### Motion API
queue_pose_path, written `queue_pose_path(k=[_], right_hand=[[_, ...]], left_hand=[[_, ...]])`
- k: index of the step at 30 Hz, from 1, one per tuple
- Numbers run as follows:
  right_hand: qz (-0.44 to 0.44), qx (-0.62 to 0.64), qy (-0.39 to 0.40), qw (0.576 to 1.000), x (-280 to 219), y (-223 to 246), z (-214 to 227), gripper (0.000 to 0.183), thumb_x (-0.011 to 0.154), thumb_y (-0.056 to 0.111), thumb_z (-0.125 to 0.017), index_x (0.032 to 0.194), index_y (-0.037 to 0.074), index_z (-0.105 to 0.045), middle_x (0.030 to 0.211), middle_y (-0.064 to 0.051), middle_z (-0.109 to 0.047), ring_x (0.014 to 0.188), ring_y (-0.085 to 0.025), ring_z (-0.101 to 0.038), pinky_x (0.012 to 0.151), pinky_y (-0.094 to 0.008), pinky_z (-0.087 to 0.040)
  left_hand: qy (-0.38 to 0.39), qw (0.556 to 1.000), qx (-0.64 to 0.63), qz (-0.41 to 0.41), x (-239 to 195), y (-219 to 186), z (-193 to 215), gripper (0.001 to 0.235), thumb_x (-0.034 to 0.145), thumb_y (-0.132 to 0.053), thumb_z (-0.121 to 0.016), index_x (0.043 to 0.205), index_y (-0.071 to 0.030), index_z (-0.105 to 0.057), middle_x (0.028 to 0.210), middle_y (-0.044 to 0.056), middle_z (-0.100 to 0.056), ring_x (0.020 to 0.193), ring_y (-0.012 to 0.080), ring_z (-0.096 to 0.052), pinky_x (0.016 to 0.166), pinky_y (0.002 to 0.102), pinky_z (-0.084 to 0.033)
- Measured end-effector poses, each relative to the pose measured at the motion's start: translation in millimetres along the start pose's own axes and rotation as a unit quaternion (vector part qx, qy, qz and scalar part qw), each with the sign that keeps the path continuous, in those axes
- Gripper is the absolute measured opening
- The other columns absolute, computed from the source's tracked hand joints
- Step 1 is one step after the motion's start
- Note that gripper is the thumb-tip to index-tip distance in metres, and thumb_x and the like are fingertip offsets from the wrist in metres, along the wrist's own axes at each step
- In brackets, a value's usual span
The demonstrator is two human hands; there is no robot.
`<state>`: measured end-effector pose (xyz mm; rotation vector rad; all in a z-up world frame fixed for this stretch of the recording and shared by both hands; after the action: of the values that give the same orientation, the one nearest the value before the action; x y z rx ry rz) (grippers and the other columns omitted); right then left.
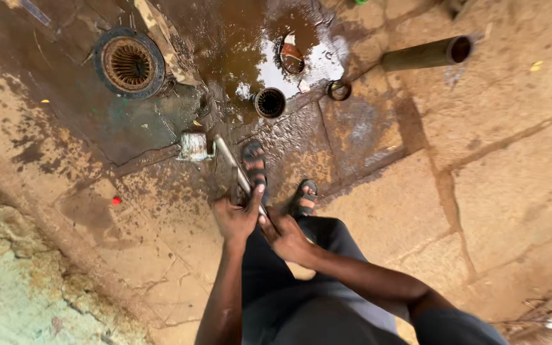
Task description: The person uses a long metal rod to clean and scrape the interior of a cylindrical motor stator part on a stone floor.
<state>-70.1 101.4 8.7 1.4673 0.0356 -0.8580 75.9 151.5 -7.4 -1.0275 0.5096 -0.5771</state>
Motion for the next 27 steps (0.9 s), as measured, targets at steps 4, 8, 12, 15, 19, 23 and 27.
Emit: queue_pose_path(k=[4,8,12,15,19,23,27], right_hand=[[0.068,-0.047,0.09,0.993,65,-49,-6,0.02,0.106,0.019,-0.059,0.099,0.0,-0.059,0.069,-0.015,-0.056,0.062,-0.03,-0.056,0.059,-0.044,-0.045],[0.098,-0.177,-0.182,0.962,170,-128,47,0.048,0.089,0.021,-0.082,0.127,0.005,-0.057,0.112,-0.014,-0.057,0.1,-0.031,-0.057,0.09,-0.045,-0.05],[0.29,-0.252,-0.203,0.901,280,-199,118,0.142,0.066,0.064,-0.089,0.16,-0.006,-0.011,0.165,-0.032,-0.02,0.157,-0.044,-0.024,0.13,-0.059,-0.028],[0.325,-0.178,-0.127,0.92,324,-236,120,0.148,0.053,0.059,-0.092,0.162,-0.003,-0.013,0.167,-0.029,-0.024,0.156,-0.043,-0.029,0.129,-0.062,-0.03],[0.435,-0.037,-0.115,0.892,360,-267,95,0.129,0.067,0.042,-0.1,0.164,0.007,-0.023,0.157,-0.016,-0.043,0.145,-0.031,-0.052,0.119,-0.048,-0.047],[0.474,-0.026,-0.105,0.874,354,-281,99,0.113,0.077,0.029,-0.101,0.162,0.009,-0.029,0.15,-0.014,-0.052,0.139,-0.029,-0.06,0.117,-0.046,-0.052],[0.487,0.032,-0.106,0.866,326,-308,86,0.108,0.077,0.029,-0.1,0.159,0.006,-0.034,0.145,-0.013,-0.056,0.133,-0.029,-0.061,0.119,-0.046,-0.051]], left_hand=[[-0.125,0.992,-0.013,0.01,31,81,-26,0.031,0.084,-0.022,-0.084,0.087,0.0,-0.063,0.07,0.005,-0.066,0.059,0.0139,-0.064,0.055,0.03,-0.051],[-0.074,0.995,0.038,-0.054,53,169,-18,0.029,0.076,-0.015,-0.084,0.086,0.002,-0.063,0.067,0.006,-0.061,0.055,0.0148,-0.058,0.053,0.03,-0.049],[-0.047,0.976,0.146,-0.155,73,260,-22,0.025,0.084,-0.009,-0.082,0.068,-0.006,-0.063,0.06,0.003,-0.06,0.05,0.0124,-0.056,0.051,0.029,-0.046],[-0.05,0.972,0.174,-0.152,69,320,-36,0.033,0.077,-0.012,-0.084,0.062,-0.004,-0.056,0.056,0.007,-0.051,0.046,0.0178,-0.047,0.049,0.035,-0.041],[-0.043,0.96,0.155,-0.231,62,403,-82,0.021,0.085,-0.02,-0.081,0.074,-0.006,-0.069,0.057,0.002,-0.059,0.046,0.0138,-0.054,0.048,0.034,-0.045],[-0.024,0.941,0.212,-0.264,36,485,-111,0.033,0.086,-0.038,-0.08,0.08,-0.006,-0.072,0.066,0.007,-0.066,0.056,0.0221,-0.061,0.054,0.038,-0.049],[0.003,0.934,0.32,-0.157,5,558,-137,0.039,0.076,-0.045,-0.083,0.075,-0.006,-0.076,0.057,0.01,-0.066,0.049,0.0276,-0.064,0.049,0.044,-0.049]])
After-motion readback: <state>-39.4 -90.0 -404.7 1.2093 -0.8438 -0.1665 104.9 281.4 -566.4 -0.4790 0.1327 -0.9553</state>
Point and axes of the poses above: each hand's wrist, its own x-axis towards the middle knuckle, its own z-axis out of the back of the hand, y = z × x, the point moved 1 cm from there along x, towards the middle knuckle
